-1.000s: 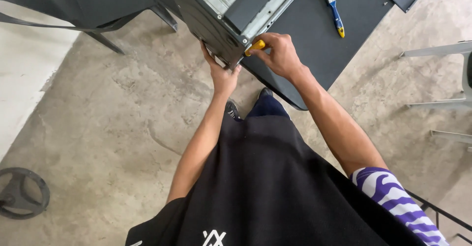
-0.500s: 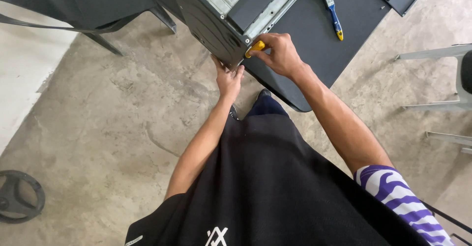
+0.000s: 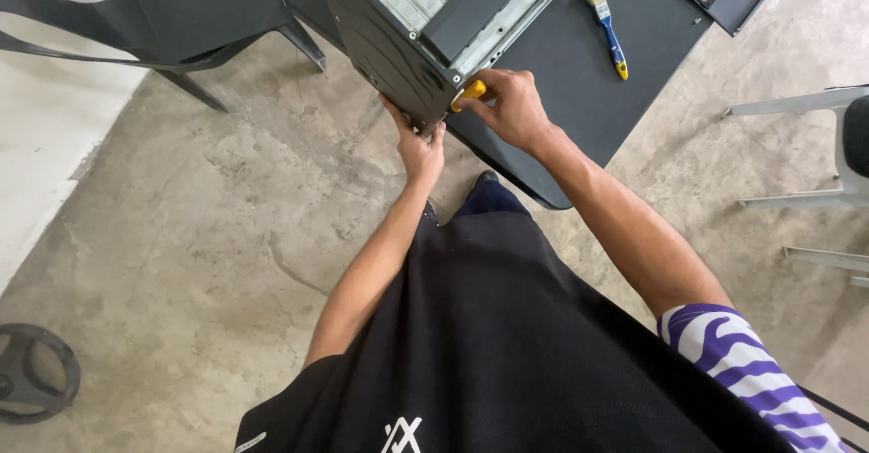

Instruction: Disassembling a computer case by removing screws and the side panel, then cleaning the interior components with a brush.

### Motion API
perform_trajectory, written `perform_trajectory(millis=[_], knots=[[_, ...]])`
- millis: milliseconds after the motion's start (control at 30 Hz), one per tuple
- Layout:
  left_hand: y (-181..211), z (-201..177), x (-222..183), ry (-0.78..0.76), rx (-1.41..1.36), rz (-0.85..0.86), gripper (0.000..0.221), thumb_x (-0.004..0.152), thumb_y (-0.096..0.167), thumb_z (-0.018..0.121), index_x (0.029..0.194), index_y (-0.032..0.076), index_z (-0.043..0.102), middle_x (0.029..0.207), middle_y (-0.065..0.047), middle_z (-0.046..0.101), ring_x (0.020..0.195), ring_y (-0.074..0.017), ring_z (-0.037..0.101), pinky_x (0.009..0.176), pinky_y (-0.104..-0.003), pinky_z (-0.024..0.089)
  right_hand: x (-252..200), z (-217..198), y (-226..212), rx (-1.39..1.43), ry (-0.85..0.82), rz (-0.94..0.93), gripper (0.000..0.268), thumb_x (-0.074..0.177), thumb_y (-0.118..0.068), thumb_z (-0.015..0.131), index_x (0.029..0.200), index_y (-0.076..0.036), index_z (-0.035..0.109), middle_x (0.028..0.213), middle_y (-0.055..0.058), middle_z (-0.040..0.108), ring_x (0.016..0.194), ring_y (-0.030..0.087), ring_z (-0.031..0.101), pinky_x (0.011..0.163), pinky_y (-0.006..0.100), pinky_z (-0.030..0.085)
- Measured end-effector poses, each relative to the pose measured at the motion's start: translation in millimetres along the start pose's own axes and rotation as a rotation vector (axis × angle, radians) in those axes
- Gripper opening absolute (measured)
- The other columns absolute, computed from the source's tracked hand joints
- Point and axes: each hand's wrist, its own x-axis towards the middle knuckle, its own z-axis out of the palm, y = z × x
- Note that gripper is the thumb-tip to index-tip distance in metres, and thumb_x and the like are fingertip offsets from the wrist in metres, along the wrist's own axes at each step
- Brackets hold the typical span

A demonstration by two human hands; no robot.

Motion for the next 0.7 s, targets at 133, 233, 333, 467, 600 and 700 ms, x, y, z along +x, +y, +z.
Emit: perform_trajectory(millis=[133, 233, 333, 467, 600, 700], knots=[[-10.0, 2.2, 1.1, 0.019, -0.014, -0.012, 0.117, 0.093, 0.010, 0.077, 0.167, 0.037, -0.010, 0.132, -0.033, 0.064, 0.106, -0.0389, 0.074, 0.100, -0.048, 0.057, -6.1, 14.2, 15.2, -0.069, 0.091, 0.087, 0.025, 0.093, -0.018, 0.088, 0.098, 0.001, 0.072, 0.079, 0.016, 0.071, 0.069, 0.031, 0.074, 0.063, 0.035, 0.062], [-10.1, 3.8, 3.1, 0.020, -0.052, -0.030, 0.118, 0.092, 0.010, 0.077, 0.166, 0.040, -0.010, 0.132, -0.033, 0.063, 0.108, -0.0376, 0.074, 0.102, -0.046, 0.057, -7.9, 23.3, 17.8, -0.117, 0.174, 0.161, 0.026, 0.090, -0.022, 0.090, 0.092, -0.003, 0.072, 0.071, 0.009, 0.068, 0.062, 0.026, 0.072, 0.060, 0.032, 0.060], [-7.3, 3.4, 2.6, 0.020, -0.063, -0.054, 0.118, 0.093, 0.009, 0.077, 0.165, 0.042, -0.011, 0.132, -0.032, 0.064, 0.109, -0.0374, 0.073, 0.104, -0.047, 0.057, -11.3, 29.9, 23.2, -0.161, 0.283, 0.241, 0.026, 0.086, -0.025, 0.092, 0.084, -0.009, 0.071, 0.062, 0.003, 0.066, 0.055, 0.022, 0.068, 0.056, 0.029, 0.056], [-1.3, 2.3, 1.2, 0.036, -0.033, -0.063, 0.117, 0.093, 0.011, 0.077, 0.165, 0.043, -0.010, 0.129, -0.030, 0.065, 0.108, -0.0367, 0.074, 0.102, -0.047, 0.057, -15.2, 36.7, 27.4, -0.255, 0.409, 0.344, 0.032, 0.082, -0.028, 0.093, 0.076, -0.010, 0.067, 0.056, 0.008, 0.064, 0.051, 0.027, 0.068, 0.051, 0.032, 0.052], [1.4, 1.8, -0.4, 0.036, -0.038, -0.076, 0.117, 0.093, 0.008, 0.076, 0.166, 0.041, -0.010, 0.131, -0.032, 0.064, 0.110, -0.0384, 0.073, 0.103, -0.048, 0.057, -17.1, 45.2, 18.9, -0.247, 0.391, 0.383, 0.022, 0.082, -0.020, 0.089, 0.078, -0.010, 0.070, 0.059, 0.005, 0.068, 0.054, 0.025, 0.069, 0.055, 0.031, 0.053], [1.0, 3.9, 3.7, 0.029, -0.040, -0.060, 0.116, 0.094, 0.007, 0.075, 0.166, 0.039, -0.009, 0.133, -0.032, 0.064, 0.109, -0.0355, 0.074, 0.104, -0.049, 0.056, -16.8, 39.9, 21.9, -0.293, 0.310, 0.207, 0.027, 0.081, -0.027, 0.091, 0.084, -0.012, 0.069, 0.063, 0.005, 0.069, 0.059, 0.029, 0.071, 0.055, 0.033, 0.056]])
